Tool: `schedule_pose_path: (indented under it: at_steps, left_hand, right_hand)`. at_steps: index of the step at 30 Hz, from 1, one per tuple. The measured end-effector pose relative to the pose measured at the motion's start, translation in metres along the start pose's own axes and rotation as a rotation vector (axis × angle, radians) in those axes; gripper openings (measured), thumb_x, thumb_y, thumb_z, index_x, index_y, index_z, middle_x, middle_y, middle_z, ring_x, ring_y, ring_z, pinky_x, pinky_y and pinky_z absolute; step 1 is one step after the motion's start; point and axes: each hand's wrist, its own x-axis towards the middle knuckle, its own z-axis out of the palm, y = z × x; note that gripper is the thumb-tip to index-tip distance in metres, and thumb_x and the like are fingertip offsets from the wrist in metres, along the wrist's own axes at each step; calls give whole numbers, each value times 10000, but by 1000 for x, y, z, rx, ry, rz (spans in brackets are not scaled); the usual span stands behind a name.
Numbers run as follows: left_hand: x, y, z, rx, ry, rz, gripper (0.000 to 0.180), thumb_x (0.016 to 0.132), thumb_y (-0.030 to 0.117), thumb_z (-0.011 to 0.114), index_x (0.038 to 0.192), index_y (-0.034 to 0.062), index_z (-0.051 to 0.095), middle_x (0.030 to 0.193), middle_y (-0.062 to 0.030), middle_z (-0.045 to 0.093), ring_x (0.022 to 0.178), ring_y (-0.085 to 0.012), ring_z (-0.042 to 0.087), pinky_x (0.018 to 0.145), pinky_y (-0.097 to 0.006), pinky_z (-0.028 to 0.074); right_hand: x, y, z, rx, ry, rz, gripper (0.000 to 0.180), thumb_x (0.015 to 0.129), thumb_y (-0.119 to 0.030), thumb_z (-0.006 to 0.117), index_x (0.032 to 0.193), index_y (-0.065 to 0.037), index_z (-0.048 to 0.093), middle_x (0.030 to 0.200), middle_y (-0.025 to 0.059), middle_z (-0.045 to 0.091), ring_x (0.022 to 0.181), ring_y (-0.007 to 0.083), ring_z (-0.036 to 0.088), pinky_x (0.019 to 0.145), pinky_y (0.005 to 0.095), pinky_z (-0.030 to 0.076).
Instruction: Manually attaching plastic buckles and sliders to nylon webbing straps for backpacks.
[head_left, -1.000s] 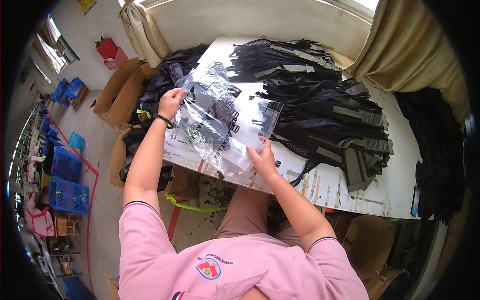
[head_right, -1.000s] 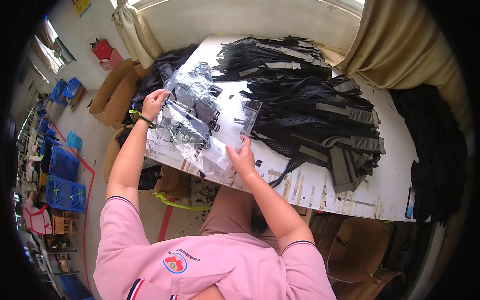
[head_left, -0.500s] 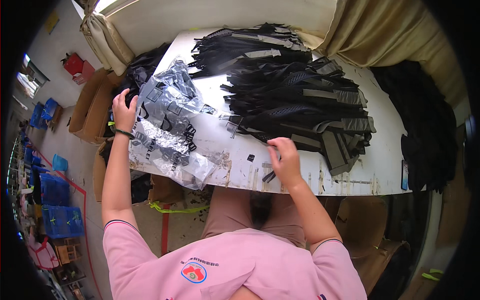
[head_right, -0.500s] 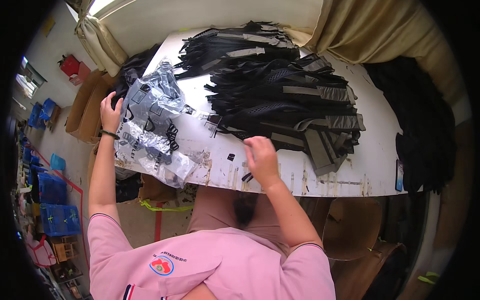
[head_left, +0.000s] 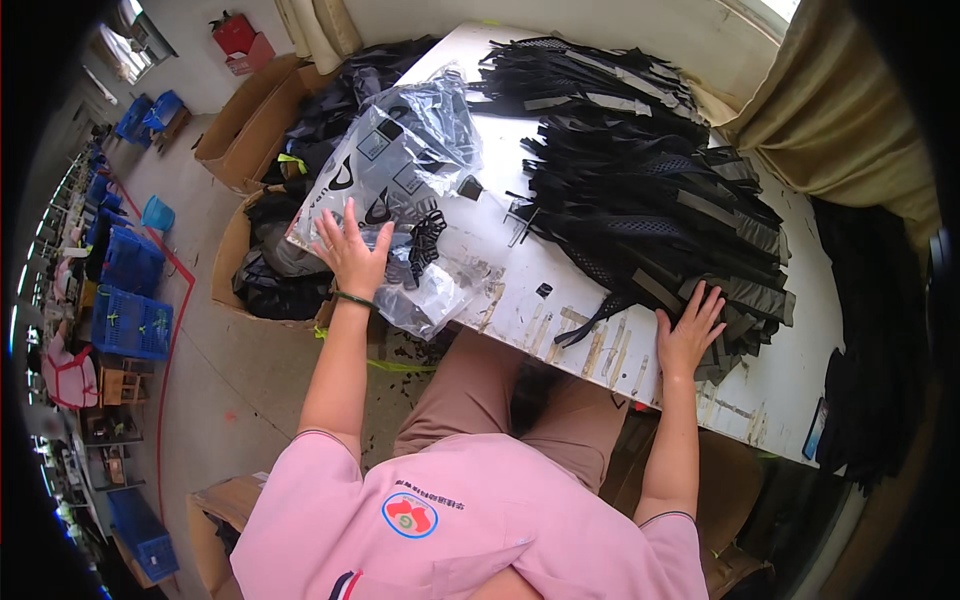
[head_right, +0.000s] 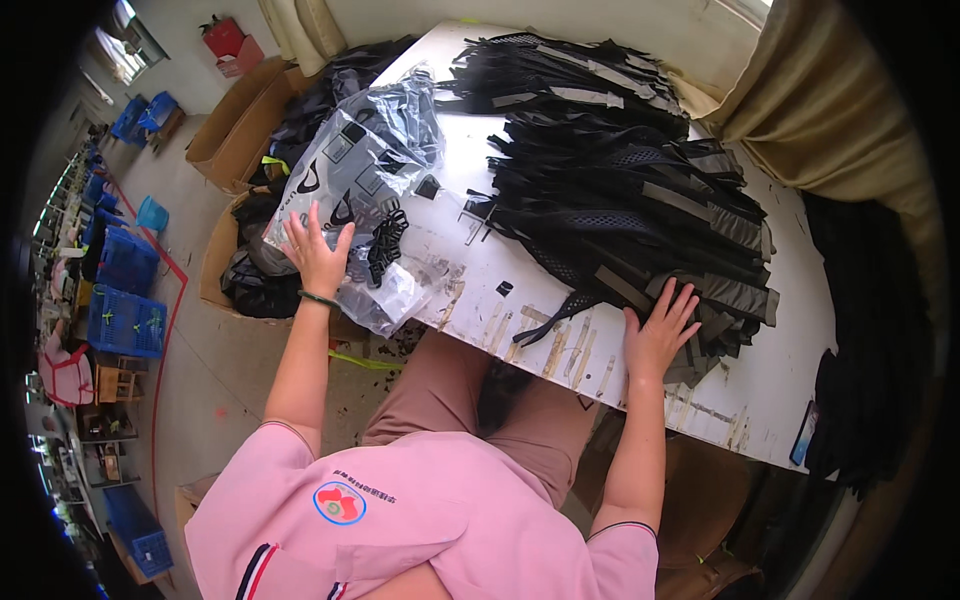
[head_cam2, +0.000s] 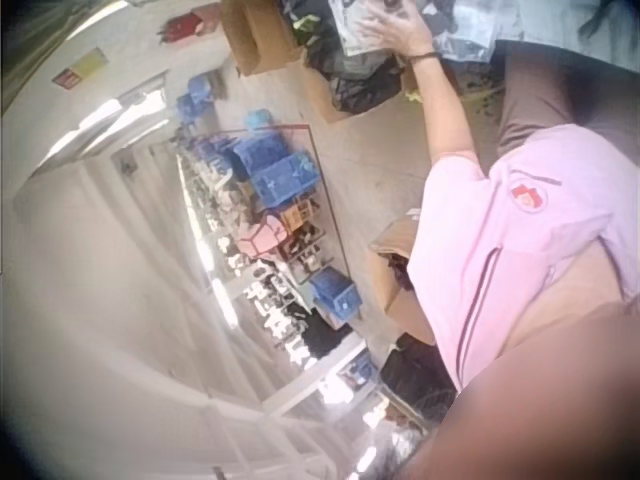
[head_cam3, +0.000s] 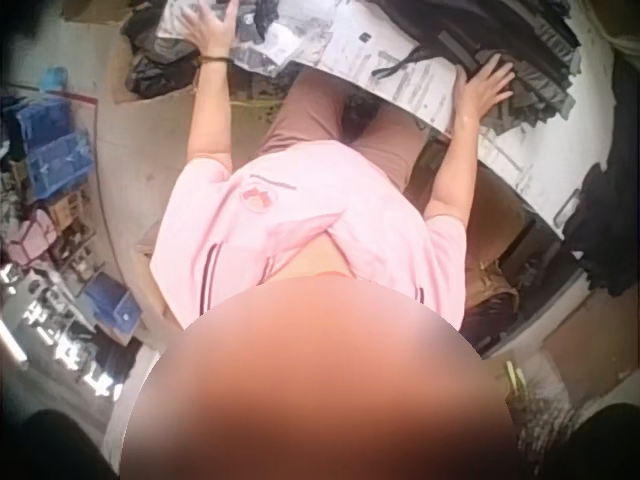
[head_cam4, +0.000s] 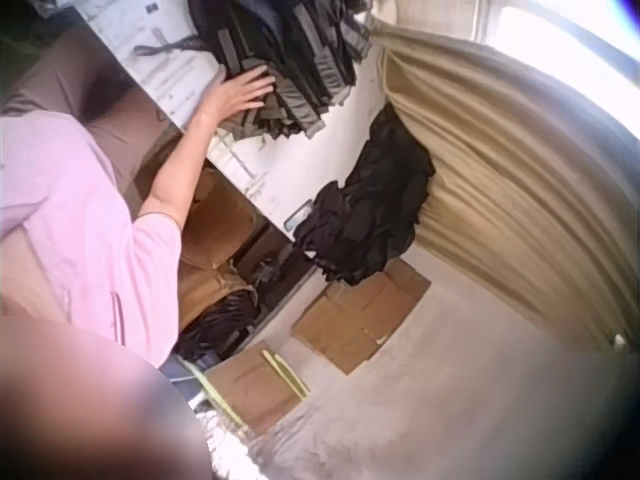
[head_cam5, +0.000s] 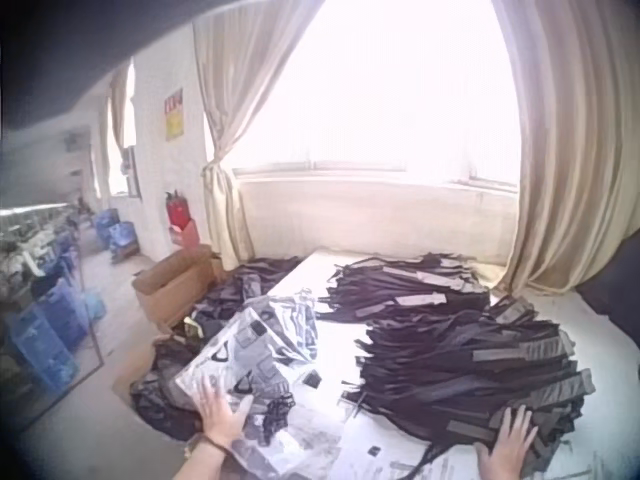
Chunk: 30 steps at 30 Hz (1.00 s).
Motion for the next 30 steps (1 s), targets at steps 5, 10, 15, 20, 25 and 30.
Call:
schedule_pose_path:
  at_steps: [5,10,15,20,25,30]
  left_hand:
    - [29,-38,-4,-49,101,-291,767,821,555,588,1434,213,277,1496,-245,157,1403,-416,104,1007,-713,110]
    - [37,-99,38,-394,154,-316,579,788,383,711,1259,104,523,1370,-226,365,1316,-353,299,1063,-488,264]
    - [58,13,37,-1392,224,-643,164,907,198,614,908,41,565,946,-62,566,836,-163,551,762,-317,476]
    - [108,56,2,-1628,167,-886,198,935,276,570,995,92,534,975,-40,591,836,-204,557,724,-363,461]
    - [123,-8,46,-1410,151,-621,360,934,339,566,1173,73,518,1110,-72,575,1008,-190,532,886,-317,415]
    - [84,42,-9,-1216,288,-590,417,930,205,555,1264,-6,420,1287,-132,463,1171,-224,457,1023,-355,334]
  right_hand:
    - [-5,-2,-4,-40,-10,59,810,794,-239,679,1464,-125,239,1532,168,137,1414,364,116,1098,590,105]
    - [-32,-113,-23,367,83,-315,619,820,-170,641,1381,-92,390,1482,224,226,1371,411,219,1091,564,189]
    - [-64,-214,9,522,-338,-644,716,791,-369,695,1403,-178,377,1484,169,266,1369,394,232,1090,588,168]
    - [-26,-234,61,335,-217,-638,689,770,-457,668,1362,-178,452,1430,159,366,1378,351,244,1091,611,143]
    - [6,-232,92,271,-324,-621,657,865,-556,491,1363,-130,445,1470,163,323,1406,334,185,1122,568,55]
    - [6,-210,76,340,-302,-624,555,857,-414,592,1307,-107,490,1436,167,367,1384,336,237,1122,524,160]
